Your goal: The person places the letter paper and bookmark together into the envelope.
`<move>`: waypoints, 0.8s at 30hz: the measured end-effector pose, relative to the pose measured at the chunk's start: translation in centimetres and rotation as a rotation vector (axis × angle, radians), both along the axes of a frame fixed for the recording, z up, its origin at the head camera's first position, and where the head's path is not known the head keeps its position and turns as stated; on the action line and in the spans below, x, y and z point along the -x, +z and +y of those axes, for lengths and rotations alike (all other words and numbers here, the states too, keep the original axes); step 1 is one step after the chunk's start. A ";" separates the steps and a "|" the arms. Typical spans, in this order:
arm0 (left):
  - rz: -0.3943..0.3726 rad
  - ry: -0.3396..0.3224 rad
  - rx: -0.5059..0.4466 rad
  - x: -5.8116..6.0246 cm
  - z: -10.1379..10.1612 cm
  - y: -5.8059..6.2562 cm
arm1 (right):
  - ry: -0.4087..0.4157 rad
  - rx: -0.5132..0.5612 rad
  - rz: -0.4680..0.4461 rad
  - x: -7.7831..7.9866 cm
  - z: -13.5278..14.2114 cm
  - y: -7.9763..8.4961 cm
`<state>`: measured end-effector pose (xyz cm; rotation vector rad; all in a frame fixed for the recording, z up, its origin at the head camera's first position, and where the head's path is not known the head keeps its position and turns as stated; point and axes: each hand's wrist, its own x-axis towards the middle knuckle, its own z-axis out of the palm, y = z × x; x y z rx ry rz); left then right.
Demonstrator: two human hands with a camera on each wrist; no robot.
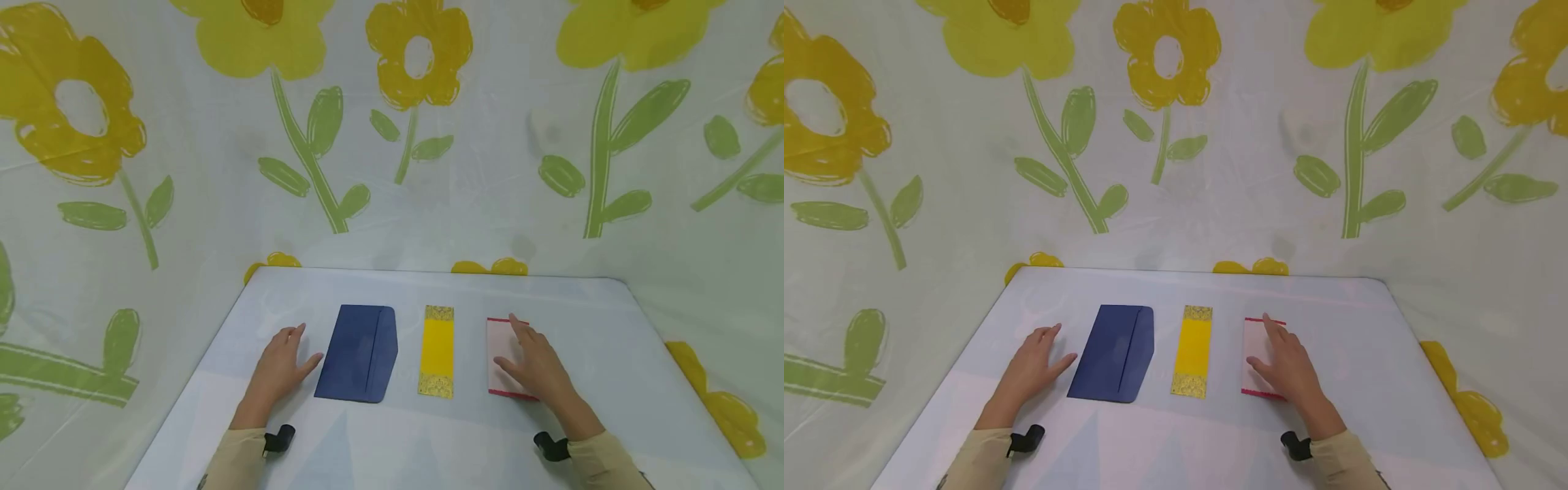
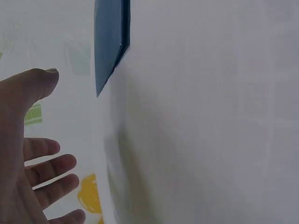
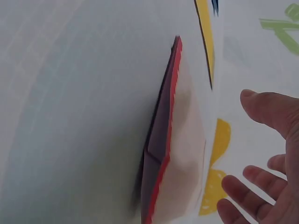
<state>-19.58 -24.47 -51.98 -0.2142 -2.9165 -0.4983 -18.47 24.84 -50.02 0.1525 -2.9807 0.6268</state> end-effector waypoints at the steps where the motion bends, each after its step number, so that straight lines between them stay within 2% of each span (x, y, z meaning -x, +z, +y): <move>1: -0.002 -0.001 -0.003 0.0 0.1 0.0 | -0.004 -0.006 -0.005 0.1 -0.3 0.0; 15: -0.027 -0.029 0.001 0.1 2.1 -0.1 | 0.046 0.010 0.002 0.1 -3.1 -0.8; 24: -0.020 -0.036 0.009 0.3 3.4 -0.2 | 0.084 0.018 0.019 0.8 -4.8 -1.2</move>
